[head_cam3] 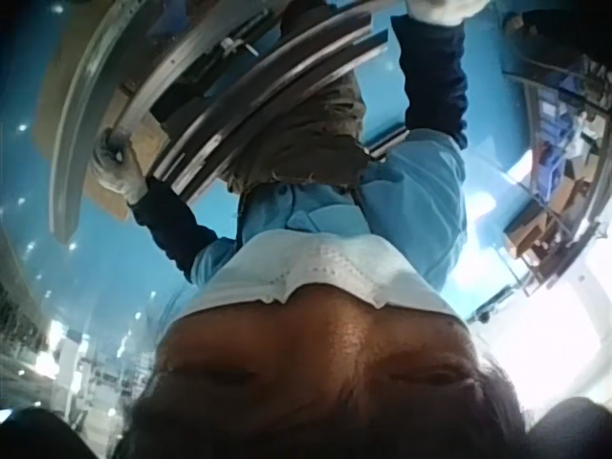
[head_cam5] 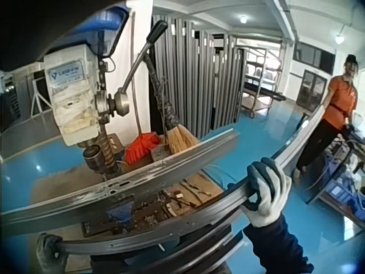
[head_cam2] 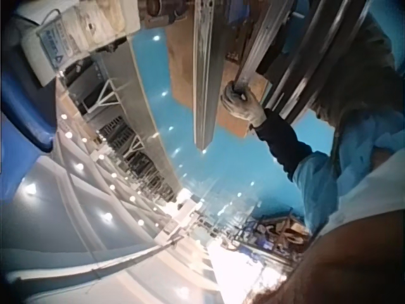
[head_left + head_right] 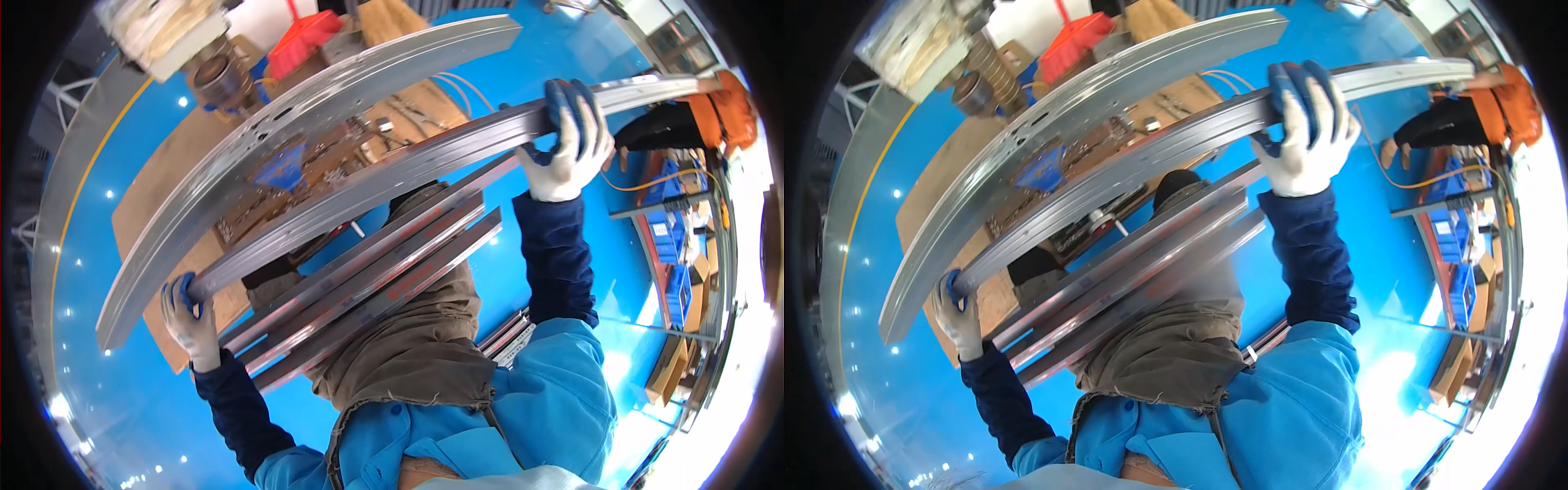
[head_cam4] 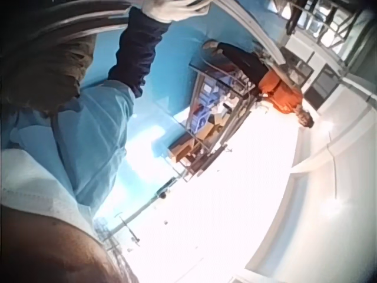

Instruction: Drilling holes into aluminum rails using a vertical drill press and bundling them with adhesive tape.

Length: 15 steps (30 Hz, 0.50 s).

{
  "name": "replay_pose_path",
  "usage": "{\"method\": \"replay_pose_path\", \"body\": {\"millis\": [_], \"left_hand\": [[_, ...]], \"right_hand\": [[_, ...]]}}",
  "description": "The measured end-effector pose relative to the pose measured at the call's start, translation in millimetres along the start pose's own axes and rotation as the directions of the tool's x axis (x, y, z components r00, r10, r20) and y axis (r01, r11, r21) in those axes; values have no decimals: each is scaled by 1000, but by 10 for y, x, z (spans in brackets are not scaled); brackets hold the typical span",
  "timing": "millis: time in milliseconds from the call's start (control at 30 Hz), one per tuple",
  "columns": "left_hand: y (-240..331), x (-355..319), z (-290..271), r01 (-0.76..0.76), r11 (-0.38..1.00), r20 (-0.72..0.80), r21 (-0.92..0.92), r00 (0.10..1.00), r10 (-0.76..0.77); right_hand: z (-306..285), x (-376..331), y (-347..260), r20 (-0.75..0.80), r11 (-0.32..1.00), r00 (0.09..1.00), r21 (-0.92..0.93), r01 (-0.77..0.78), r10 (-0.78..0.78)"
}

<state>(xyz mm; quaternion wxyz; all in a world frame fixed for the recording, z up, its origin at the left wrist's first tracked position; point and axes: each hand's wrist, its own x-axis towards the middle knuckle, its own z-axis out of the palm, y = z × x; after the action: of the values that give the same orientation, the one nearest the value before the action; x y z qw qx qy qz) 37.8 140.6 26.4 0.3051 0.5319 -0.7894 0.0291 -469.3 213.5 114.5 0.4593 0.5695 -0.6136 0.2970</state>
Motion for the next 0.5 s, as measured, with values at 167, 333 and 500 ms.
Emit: {"method": "replay_pose_path", "body": {"millis": [167,333,500], "left_hand": [[-347,-241,43,126,991,81,-50,989,-122],[-813,-507,203,195,976,128,-93,975,-183],[-1102,-834,268,546,771,287,-328,835,-469]], "right_hand": [[115,-117,-8,-38,999,998,-8,46,-46],[64,-19,-3,-140,1000,990,15,-17,18],[31,-58,-85,-116,993,988,59,-100,106]]}}
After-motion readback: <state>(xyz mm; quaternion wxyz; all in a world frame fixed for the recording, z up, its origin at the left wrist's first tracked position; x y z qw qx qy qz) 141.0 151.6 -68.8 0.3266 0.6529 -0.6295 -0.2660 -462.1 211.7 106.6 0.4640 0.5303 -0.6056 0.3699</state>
